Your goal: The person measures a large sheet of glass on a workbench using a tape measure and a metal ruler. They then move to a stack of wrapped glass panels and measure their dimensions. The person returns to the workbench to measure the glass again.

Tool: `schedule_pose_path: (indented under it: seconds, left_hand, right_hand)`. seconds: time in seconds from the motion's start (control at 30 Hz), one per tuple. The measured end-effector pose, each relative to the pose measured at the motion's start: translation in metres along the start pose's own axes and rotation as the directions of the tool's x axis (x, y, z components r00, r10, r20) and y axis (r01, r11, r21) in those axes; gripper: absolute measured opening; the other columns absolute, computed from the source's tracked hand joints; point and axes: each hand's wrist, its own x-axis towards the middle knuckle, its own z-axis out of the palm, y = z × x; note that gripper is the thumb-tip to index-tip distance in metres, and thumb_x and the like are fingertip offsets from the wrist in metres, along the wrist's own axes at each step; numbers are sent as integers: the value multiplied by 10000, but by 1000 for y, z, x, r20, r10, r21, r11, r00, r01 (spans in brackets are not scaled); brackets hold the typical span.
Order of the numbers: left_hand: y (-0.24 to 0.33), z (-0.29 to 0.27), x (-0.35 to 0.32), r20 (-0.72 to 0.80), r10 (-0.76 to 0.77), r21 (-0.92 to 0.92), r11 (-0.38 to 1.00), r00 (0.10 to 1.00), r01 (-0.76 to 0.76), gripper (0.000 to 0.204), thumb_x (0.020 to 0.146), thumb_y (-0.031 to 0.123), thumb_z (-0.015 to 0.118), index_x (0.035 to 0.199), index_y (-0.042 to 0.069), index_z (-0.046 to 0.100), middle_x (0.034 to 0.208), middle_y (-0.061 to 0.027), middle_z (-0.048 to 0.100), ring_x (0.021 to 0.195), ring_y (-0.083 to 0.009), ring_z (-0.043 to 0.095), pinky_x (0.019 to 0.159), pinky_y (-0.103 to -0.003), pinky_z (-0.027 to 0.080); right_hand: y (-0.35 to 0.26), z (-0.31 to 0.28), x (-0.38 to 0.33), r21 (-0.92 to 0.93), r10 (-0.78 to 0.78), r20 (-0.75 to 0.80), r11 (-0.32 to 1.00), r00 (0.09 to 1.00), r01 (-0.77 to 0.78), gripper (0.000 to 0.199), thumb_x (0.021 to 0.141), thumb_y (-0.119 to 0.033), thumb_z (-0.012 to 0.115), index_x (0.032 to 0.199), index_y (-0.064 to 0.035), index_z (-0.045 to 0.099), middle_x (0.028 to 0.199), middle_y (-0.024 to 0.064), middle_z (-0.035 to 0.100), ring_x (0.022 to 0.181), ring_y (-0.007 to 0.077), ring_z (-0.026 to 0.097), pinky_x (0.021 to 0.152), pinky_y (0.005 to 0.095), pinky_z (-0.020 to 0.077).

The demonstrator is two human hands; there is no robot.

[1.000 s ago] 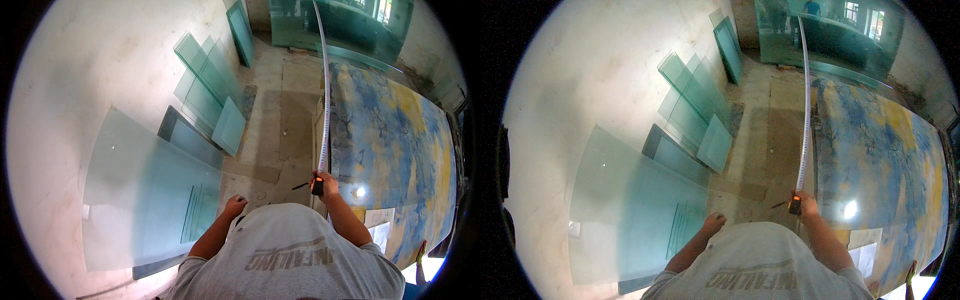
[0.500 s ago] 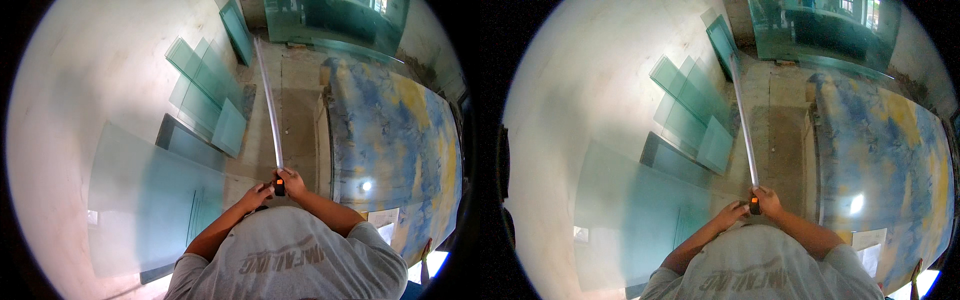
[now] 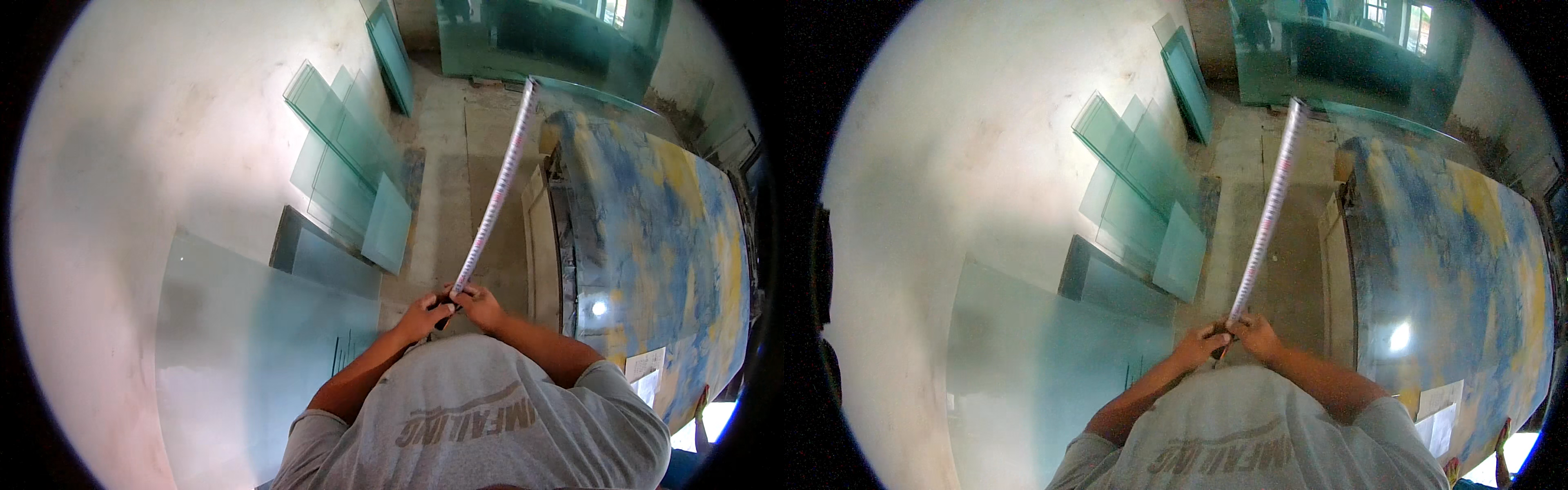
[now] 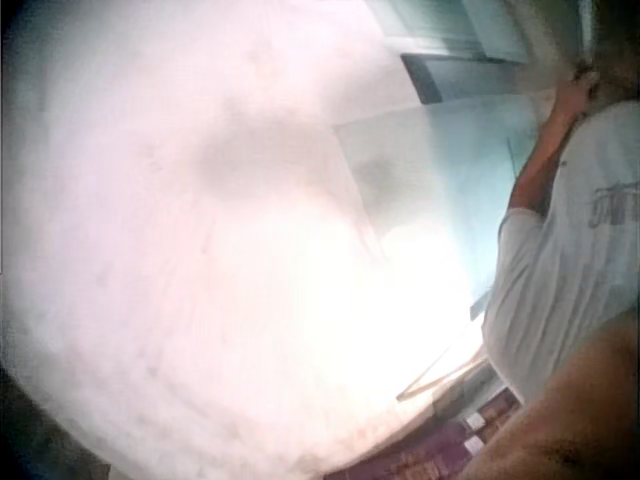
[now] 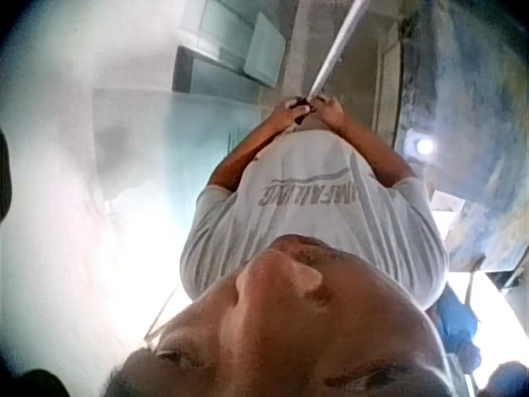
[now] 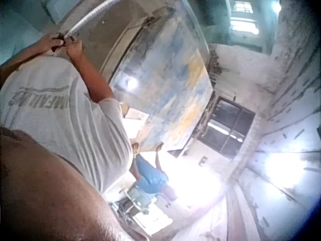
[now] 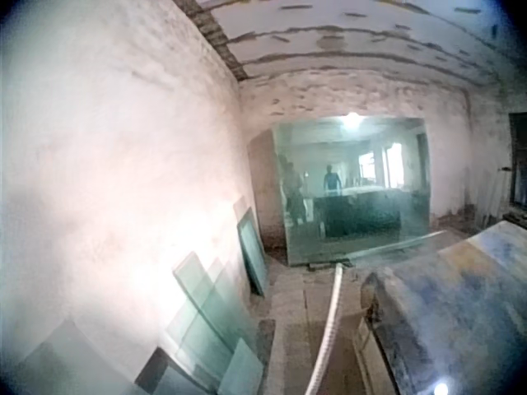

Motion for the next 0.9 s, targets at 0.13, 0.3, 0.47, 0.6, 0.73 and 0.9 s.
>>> schedule_pose_path:
  seconds: [0.13,0.3,0.47,0.6,0.73,0.9]
  left_hand:
    - [4,-24,-2,-31,-57,152,987,998,61,338,936,328,687,1030,3,679,908,-43,677,832,-152,612,769,-340,502]
    - [-5,-48,9,-156,-95,400,904,983,151,368,851,324,707,1021,0,671,871,-79,670,800,-178,611,738,-349,498]
    - [7,-53,6,-214,-32,285,954,976,94,341,846,299,694,969,-14,644,838,-72,640,790,-177,597,682,-349,486]
    - [4,-59,8,-251,-168,217,950,953,225,280,853,267,688,921,4,619,798,-41,598,737,-150,559,643,-316,455]
    - [13,-55,27,-256,-168,201,954,952,222,195,870,218,665,872,36,595,764,-15,563,700,-126,526,619,-287,424]
    - [-5,-49,52,-311,-68,216,966,948,140,187,898,198,625,844,21,599,749,-53,567,692,-175,547,638,-333,450]
  right_hand:
    - [15,2,17,-25,155,9,988,988,-155,312,1010,-188,601,1203,44,679,1090,106,715,997,199,669,930,345,520]
    - [-19,14,37,-53,240,-26,969,970,-241,319,1005,-209,626,1198,36,694,1081,107,727,1004,196,676,934,338,524]
    - [7,2,72,-46,215,34,976,976,-214,325,1001,-219,640,1209,22,702,1065,108,729,974,190,686,909,336,541]
    - [-20,-1,84,-47,235,104,972,966,-232,326,1002,-222,640,1220,13,702,1061,103,735,944,184,691,878,331,551]
    - [-2,-20,111,-133,213,152,972,965,-193,332,1004,-241,642,1222,1,706,1056,93,740,917,179,690,847,322,554]
    - [-4,-44,135,-218,204,185,963,961,-162,343,996,-276,656,1201,-8,722,1053,81,743,905,166,688,837,306,547]
